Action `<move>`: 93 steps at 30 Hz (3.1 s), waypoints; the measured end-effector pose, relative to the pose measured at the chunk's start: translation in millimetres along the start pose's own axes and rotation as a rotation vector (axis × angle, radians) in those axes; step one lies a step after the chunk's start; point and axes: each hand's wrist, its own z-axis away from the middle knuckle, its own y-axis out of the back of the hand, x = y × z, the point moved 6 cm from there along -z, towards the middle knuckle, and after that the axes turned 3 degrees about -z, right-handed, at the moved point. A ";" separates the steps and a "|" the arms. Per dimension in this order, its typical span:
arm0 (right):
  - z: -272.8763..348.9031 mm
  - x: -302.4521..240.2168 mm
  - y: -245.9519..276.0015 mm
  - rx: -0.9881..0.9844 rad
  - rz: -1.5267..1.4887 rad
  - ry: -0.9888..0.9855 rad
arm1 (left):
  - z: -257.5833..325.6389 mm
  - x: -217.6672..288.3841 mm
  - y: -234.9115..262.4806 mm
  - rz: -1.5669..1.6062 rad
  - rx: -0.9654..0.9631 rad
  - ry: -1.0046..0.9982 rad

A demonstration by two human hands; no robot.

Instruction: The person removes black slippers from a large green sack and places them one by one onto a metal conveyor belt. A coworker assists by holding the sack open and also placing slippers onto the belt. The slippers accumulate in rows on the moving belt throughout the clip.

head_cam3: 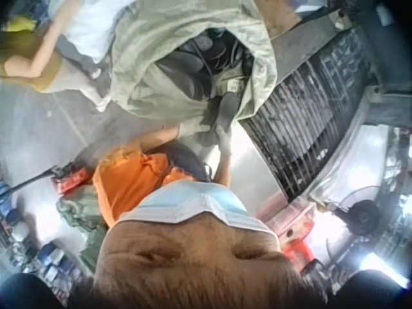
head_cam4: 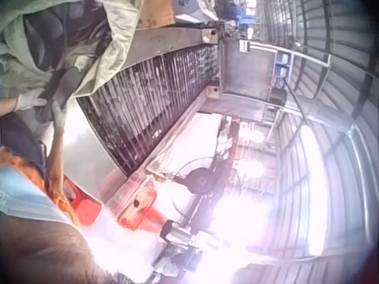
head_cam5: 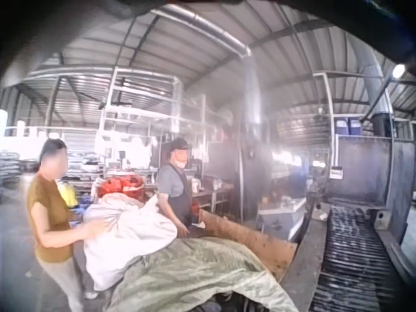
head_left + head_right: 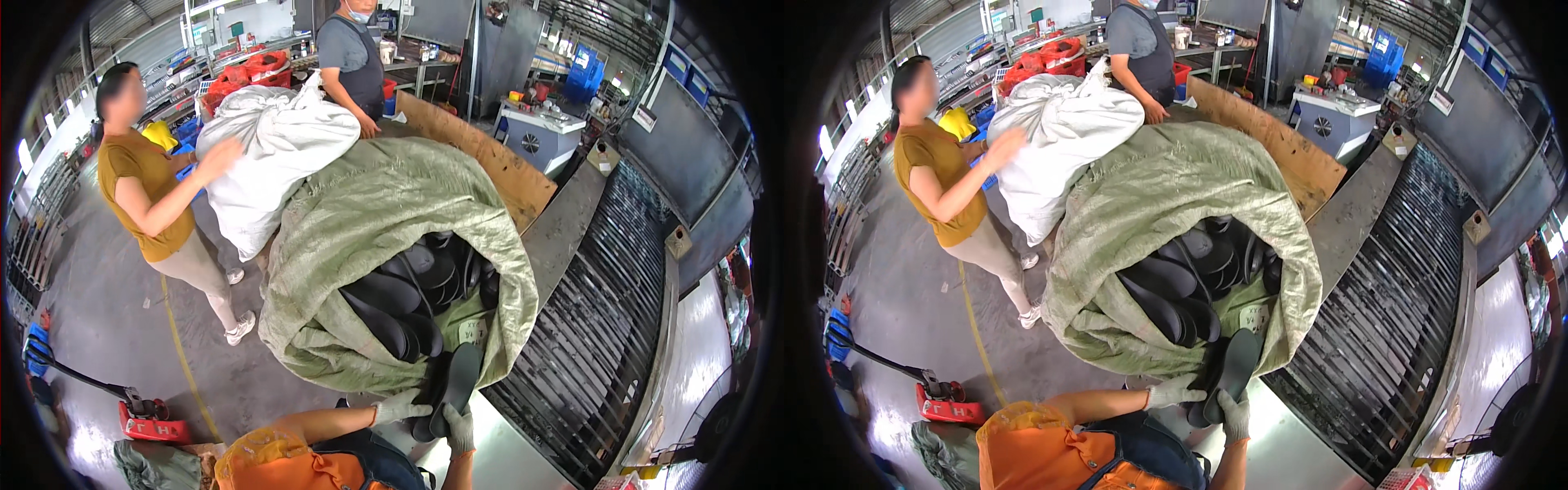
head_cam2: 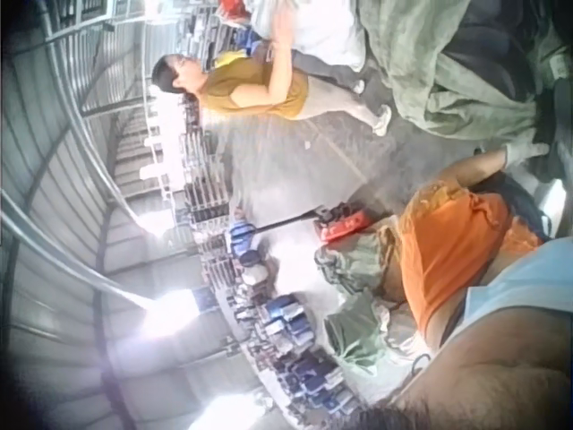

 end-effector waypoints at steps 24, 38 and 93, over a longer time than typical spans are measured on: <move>42.0 -55.4 -31.8 0.401 1.065 -0.109 | -2.8 -26.5 -3.6 -0.327 -0.121 0.152; 75.5 -44.2 22.8 0.510 0.846 -0.120 | -16.2 113.2 153.3 -1.159 0.497 -0.272; 99.2 -48.8 94.0 0.391 0.640 -0.131 | -27.0 16.5 -77.1 0.394 -0.064 0.258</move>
